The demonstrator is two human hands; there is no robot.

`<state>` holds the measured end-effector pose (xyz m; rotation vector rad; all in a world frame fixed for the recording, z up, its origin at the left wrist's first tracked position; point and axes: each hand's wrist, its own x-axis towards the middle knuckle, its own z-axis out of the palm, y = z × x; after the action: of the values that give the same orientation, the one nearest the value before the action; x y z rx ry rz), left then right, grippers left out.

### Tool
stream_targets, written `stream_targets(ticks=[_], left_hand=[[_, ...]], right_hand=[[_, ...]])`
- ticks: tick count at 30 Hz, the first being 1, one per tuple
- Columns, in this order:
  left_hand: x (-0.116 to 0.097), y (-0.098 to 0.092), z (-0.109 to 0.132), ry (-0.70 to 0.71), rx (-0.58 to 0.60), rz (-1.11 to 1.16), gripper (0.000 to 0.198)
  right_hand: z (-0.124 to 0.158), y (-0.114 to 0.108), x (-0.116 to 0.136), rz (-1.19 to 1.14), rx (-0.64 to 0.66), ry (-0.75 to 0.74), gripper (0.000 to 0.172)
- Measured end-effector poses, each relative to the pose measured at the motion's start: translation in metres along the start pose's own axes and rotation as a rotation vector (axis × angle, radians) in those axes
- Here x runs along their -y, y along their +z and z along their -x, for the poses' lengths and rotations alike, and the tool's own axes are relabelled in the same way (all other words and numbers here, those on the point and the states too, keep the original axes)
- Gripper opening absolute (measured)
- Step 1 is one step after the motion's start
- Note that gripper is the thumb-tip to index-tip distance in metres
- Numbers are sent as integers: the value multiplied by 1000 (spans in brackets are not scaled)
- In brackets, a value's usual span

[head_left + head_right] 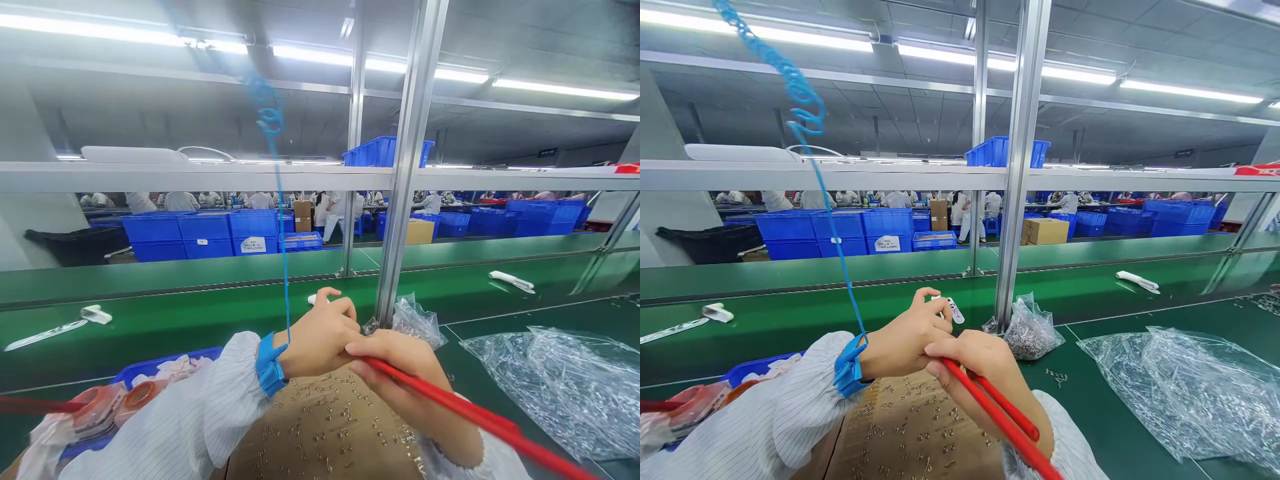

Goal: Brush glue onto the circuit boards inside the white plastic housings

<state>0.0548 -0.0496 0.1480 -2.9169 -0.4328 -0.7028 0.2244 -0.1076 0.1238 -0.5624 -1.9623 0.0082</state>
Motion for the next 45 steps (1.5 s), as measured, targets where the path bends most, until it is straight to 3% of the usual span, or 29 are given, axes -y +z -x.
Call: stream_targets(ticks=[4,9,13,18,21,24,26,28,33,35,40,45], left_hand=[[-2,3,3,-2,24,-7,25],[1,2,5,-56,107,-69,29],[-1,-3,3,-32,103,1,32],[-4,-4,4,-23,119,70,30],[-4,-1,8,-49,115,36,30],[-4,-7,12,-109,66,-64,16],[-6,-18,16,-155,-30,-148,55],[-9,-32,22,-221,-144,-219,76],[-17,-50,47,-445,-370,-175,35],[-19,-47,59,-499,-368,-88,22],[-17,-29,91,-563,-325,84,64],[-15,-9,106,-691,-337,182,74]], right_hand=[[0,-1,-13,-70,127,-65,20],[6,4,-19,-82,114,-62,19],[6,5,-11,-126,88,-84,15],[1,8,-10,-253,216,-38,22],[3,11,-13,-260,227,-10,27],[8,12,-17,-279,147,75,28],[12,11,-21,-329,43,133,25],[15,9,-26,-388,-80,166,25],[15,7,-34,-601,-323,260,19],[15,6,-35,-621,-388,293,16],[20,0,-36,-567,-480,345,19],[26,-3,-41,-571,-502,383,20]])
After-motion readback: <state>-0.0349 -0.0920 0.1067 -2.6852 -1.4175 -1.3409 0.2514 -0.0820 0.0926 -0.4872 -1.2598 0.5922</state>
